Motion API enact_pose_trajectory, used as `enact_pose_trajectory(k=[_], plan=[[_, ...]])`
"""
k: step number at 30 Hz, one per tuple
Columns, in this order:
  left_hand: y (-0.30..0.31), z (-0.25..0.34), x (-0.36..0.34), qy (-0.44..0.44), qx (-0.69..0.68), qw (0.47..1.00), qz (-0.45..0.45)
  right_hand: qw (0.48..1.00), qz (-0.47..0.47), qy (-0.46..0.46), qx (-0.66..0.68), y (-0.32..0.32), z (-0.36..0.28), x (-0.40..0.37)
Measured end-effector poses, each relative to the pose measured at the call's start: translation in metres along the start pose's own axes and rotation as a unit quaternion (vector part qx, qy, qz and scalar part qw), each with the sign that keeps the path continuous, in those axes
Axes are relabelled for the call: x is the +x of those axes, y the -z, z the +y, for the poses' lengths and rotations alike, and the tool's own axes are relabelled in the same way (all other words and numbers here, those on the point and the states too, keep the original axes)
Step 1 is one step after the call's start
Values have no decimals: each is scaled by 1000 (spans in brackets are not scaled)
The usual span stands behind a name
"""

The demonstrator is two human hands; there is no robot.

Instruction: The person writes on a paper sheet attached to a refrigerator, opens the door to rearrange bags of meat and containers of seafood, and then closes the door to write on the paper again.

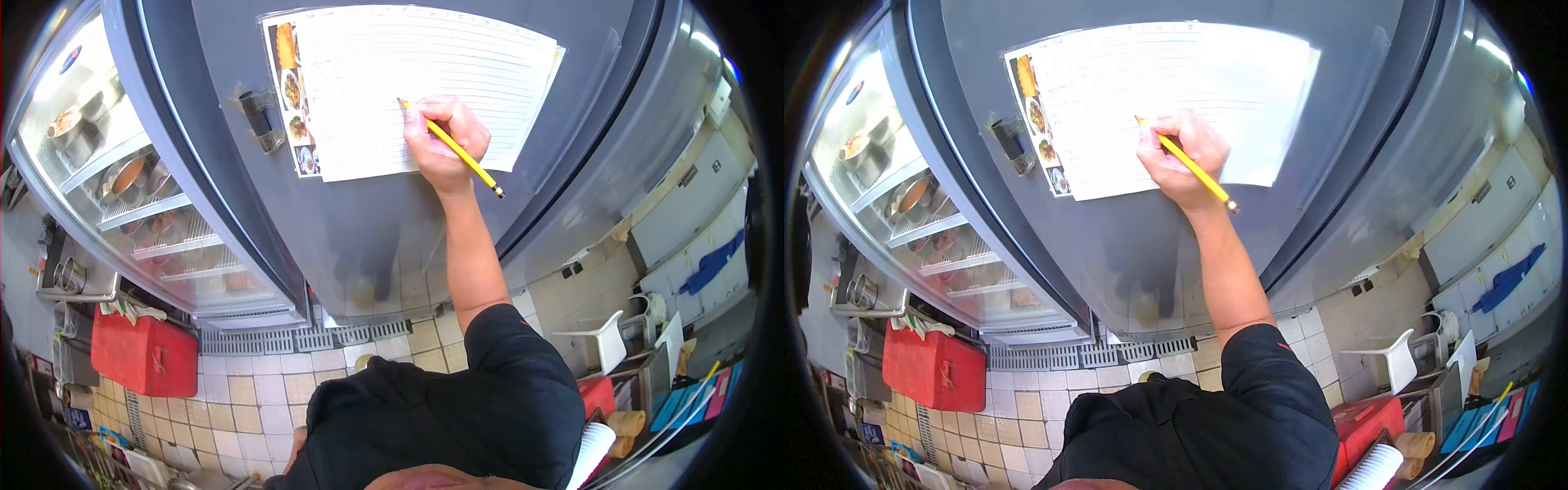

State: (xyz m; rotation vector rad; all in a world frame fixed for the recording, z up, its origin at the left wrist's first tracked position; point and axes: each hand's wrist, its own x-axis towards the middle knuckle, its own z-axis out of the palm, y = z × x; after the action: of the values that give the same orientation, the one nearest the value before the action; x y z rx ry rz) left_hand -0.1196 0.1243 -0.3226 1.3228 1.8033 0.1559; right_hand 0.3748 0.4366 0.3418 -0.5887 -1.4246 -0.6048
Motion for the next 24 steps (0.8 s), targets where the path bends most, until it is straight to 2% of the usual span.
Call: enact_pose_trajectory(k=[4, 5, 8, 11, 14, 17, 18, 24], plan=[[1, 9, 15, -17, -35, 999, 27, 1000, -2, 4, -8, 0, 1, 1], [13, 29, 10, 132, -148, 980, -27, 1000, -3, 7, -10, 0, 2, 0], [20, 43, 16, 149, -247, 956, -48, 1000, -7, 7, -14, 1, 0, 2], [26, 51, 15, 164, -197, 965, -57, 1000, -5, 2, -10, 0, 4, -1], [3, 23, 23, 111, -271, 955, -36, 1000, -4, -4, -8, 0, 3, 0], [5, 13, 25, 41, -22, 999, -27, 1000, -5, 3, -16, 1, 0, 2], [7, 10, 21, 27, 8, 999, -24, 1000, -3, 6, -18, 0, 1, 1], [5, 3, 16, 44, -23, 998, -38, 1000, 3, 4, -22, -1, 1, 0]])
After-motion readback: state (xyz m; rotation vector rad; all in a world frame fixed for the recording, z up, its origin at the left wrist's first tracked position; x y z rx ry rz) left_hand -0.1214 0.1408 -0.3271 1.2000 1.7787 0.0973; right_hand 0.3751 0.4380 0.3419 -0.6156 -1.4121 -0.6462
